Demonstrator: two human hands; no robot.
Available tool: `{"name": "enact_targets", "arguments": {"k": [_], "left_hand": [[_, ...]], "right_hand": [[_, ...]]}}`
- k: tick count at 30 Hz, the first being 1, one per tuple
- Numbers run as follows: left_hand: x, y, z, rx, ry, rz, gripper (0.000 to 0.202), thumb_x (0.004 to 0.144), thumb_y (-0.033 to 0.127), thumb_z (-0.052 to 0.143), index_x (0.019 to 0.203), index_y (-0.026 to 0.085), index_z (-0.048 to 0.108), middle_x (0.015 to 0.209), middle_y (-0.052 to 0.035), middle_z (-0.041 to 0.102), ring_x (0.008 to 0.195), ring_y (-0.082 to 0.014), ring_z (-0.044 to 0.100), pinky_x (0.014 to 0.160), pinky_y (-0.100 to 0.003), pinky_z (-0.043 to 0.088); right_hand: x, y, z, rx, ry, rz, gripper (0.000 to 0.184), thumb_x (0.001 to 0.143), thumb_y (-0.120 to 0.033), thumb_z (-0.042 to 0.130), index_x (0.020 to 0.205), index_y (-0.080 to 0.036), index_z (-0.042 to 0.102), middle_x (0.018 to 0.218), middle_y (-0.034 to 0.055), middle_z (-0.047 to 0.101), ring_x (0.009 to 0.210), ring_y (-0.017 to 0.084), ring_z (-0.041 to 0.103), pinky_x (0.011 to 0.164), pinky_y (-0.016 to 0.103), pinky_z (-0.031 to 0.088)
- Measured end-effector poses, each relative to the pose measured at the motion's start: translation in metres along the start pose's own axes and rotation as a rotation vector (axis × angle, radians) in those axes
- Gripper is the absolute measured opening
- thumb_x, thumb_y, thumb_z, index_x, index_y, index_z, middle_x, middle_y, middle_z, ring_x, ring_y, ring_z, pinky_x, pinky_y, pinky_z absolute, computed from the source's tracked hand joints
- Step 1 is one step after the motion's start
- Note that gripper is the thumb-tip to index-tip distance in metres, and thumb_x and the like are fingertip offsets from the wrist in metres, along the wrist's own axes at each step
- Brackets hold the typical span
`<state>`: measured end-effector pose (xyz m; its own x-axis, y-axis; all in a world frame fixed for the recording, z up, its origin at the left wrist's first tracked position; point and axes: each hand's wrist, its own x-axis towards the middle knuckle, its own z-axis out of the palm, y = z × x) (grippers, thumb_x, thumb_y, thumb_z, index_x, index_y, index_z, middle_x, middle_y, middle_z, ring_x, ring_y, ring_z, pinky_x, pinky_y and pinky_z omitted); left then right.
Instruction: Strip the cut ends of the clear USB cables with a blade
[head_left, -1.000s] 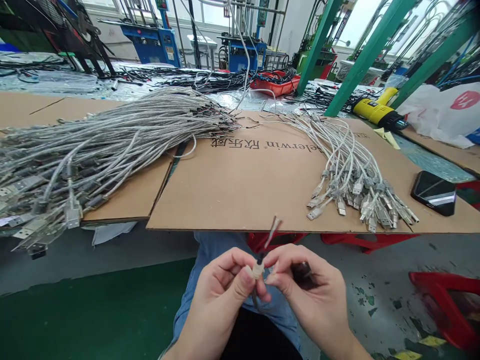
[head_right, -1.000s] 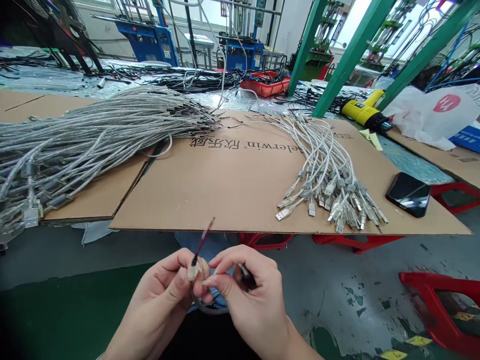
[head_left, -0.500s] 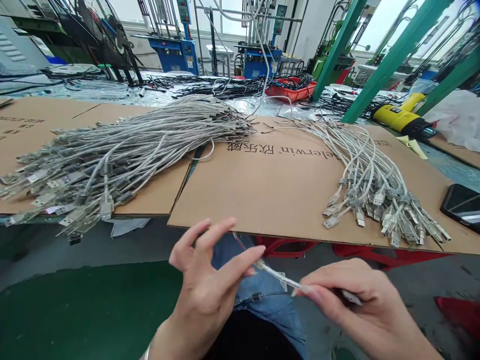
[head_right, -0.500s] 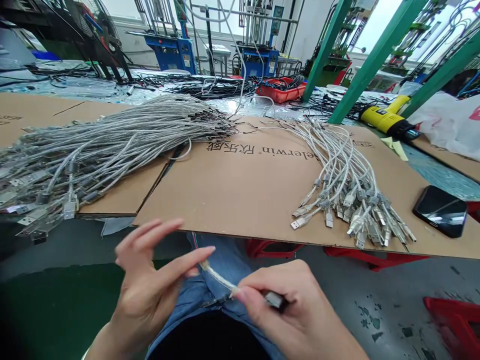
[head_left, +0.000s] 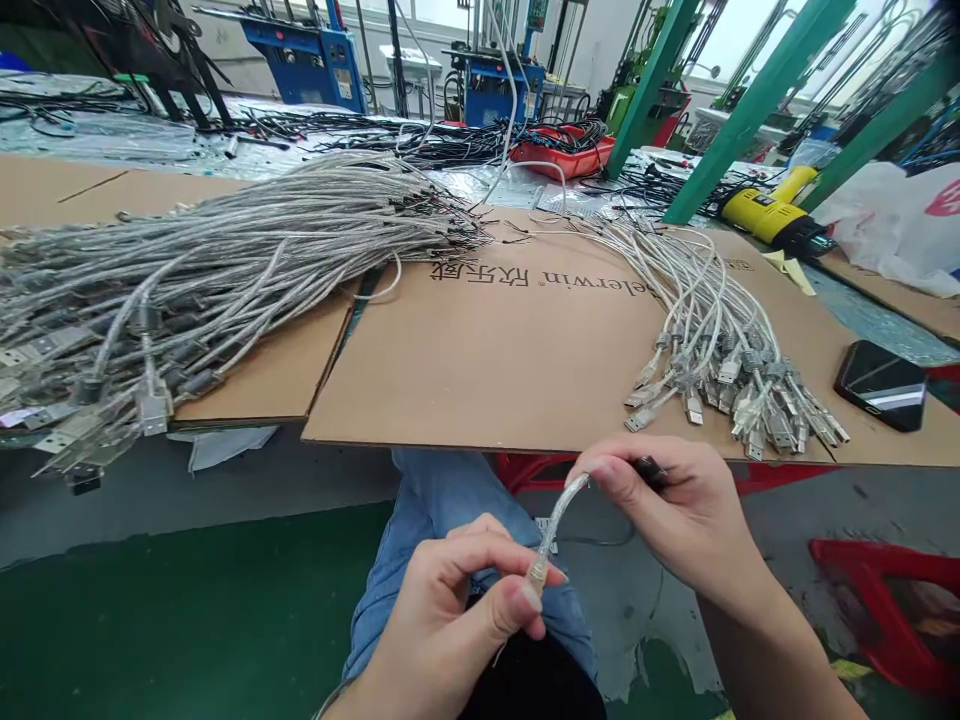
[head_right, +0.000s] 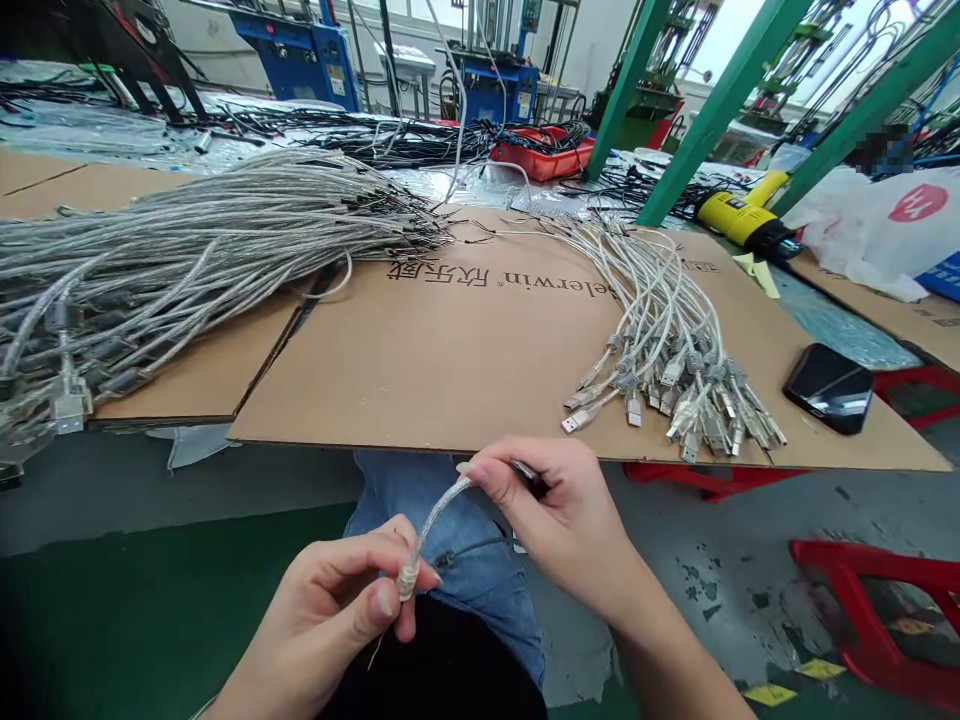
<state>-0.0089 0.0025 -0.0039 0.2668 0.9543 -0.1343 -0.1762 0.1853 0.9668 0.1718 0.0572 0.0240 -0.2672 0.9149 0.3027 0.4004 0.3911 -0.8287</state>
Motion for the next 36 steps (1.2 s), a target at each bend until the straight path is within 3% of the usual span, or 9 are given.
{"name": "enact_targets", "arguments": {"k": [5,12,15,18,20,24,27,30,36], "left_hand": [[0.001,-0.001,0.003,-0.032,0.067,-0.040,0.028,0.072,0.043,0.073,0.059,0.020,0.064,0.064,-0.0002,0.059,0.064,-0.0164,0.051,0.063,-0.030,0.038],[0.000,-0.004,0.006,-0.013,0.122,0.033,0.018,0.069,0.022,0.075,0.059,0.020,0.060,0.061,0.0016,0.055,0.061,-0.0148,0.046,0.058,-0.027,0.035],[-0.001,-0.005,0.004,-0.065,0.160,0.033,0.016,0.070,0.025,0.076,0.061,0.020,0.063,0.061,0.0019,0.056,0.060,-0.0137,0.047,0.058,-0.026,0.037],[-0.003,-0.004,0.001,-0.149,0.179,-0.053,0.017,0.071,0.033,0.076,0.066,0.021,0.066,0.063,0.0024,0.057,0.061,-0.0123,0.047,0.059,-0.023,0.040],[-0.002,-0.001,-0.001,-0.192,0.151,-0.106,0.019,0.071,0.038,0.076,0.067,0.021,0.068,0.063,0.0026,0.057,0.061,-0.0115,0.047,0.060,-0.021,0.041],[0.001,0.003,0.002,-0.184,0.113,-0.111,0.022,0.070,0.039,0.076,0.065,0.019,0.067,0.061,0.0021,0.057,0.060,-0.0116,0.048,0.060,-0.022,0.041],[0.003,0.002,0.005,-0.061,0.192,-0.008,0.017,0.070,0.028,0.076,0.062,0.019,0.064,0.060,0.0021,0.056,0.059,-0.0132,0.049,0.058,-0.024,0.041],[0.002,0.000,0.007,0.095,0.247,0.147,0.015,0.069,0.017,0.074,0.059,0.020,0.062,0.057,0.0026,0.055,0.058,-0.0143,0.049,0.057,-0.026,0.039],[-0.001,-0.003,0.006,0.235,0.284,0.262,0.016,0.068,0.015,0.075,0.061,0.021,0.062,0.056,0.0030,0.055,0.057,-0.0152,0.048,0.053,-0.028,0.036]], "right_hand": [[-0.001,0.001,0.000,-0.032,0.000,0.005,0.028,0.090,-0.030,0.056,0.069,-0.019,0.070,0.058,0.0008,0.067,0.052,0.013,0.056,0.044,0.022,0.038],[0.001,0.006,0.006,-0.075,0.008,-0.003,0.029,0.089,-0.030,0.056,0.066,-0.017,0.068,0.050,-0.0017,0.056,0.045,0.012,0.048,0.042,0.022,0.037],[-0.007,0.001,0.005,-0.148,0.134,-0.026,0.017,0.088,-0.030,0.060,0.084,-0.017,0.069,0.075,0.0033,0.061,0.054,0.013,0.050,0.049,0.025,0.041],[-0.028,-0.010,-0.004,-0.232,0.283,-0.058,0.028,0.092,-0.041,0.051,0.110,-0.022,0.064,0.095,0.0075,0.056,0.066,0.016,0.053,0.053,0.027,0.044],[-0.042,-0.018,-0.011,-0.163,0.134,0.019,0.038,0.096,-0.048,0.036,0.111,-0.029,0.065,0.084,0.0051,0.059,0.066,0.017,0.057,0.053,0.025,0.047],[-0.052,-0.025,-0.010,0.010,-0.251,0.025,0.035,0.099,-0.035,0.039,0.131,-0.037,0.050,0.074,-0.0013,0.068,0.066,0.014,0.067,0.060,0.019,0.052],[-0.046,-0.028,-0.002,0.050,-0.304,-0.052,0.034,0.099,-0.026,0.039,0.130,-0.029,0.052,0.071,0.0003,0.069,0.062,0.014,0.067,0.059,0.020,0.052],[-0.040,-0.030,0.002,-0.012,-0.321,-0.023,0.028,0.096,-0.020,0.040,0.106,-0.020,0.065,0.072,0.0052,0.070,0.060,0.018,0.065,0.053,0.023,0.051],[-0.040,-0.029,0.002,-0.011,-0.365,0.011,0.027,0.091,-0.012,0.041,0.098,-0.018,0.066,0.072,0.0043,0.066,0.062,0.017,0.062,0.058,0.025,0.051]]}}
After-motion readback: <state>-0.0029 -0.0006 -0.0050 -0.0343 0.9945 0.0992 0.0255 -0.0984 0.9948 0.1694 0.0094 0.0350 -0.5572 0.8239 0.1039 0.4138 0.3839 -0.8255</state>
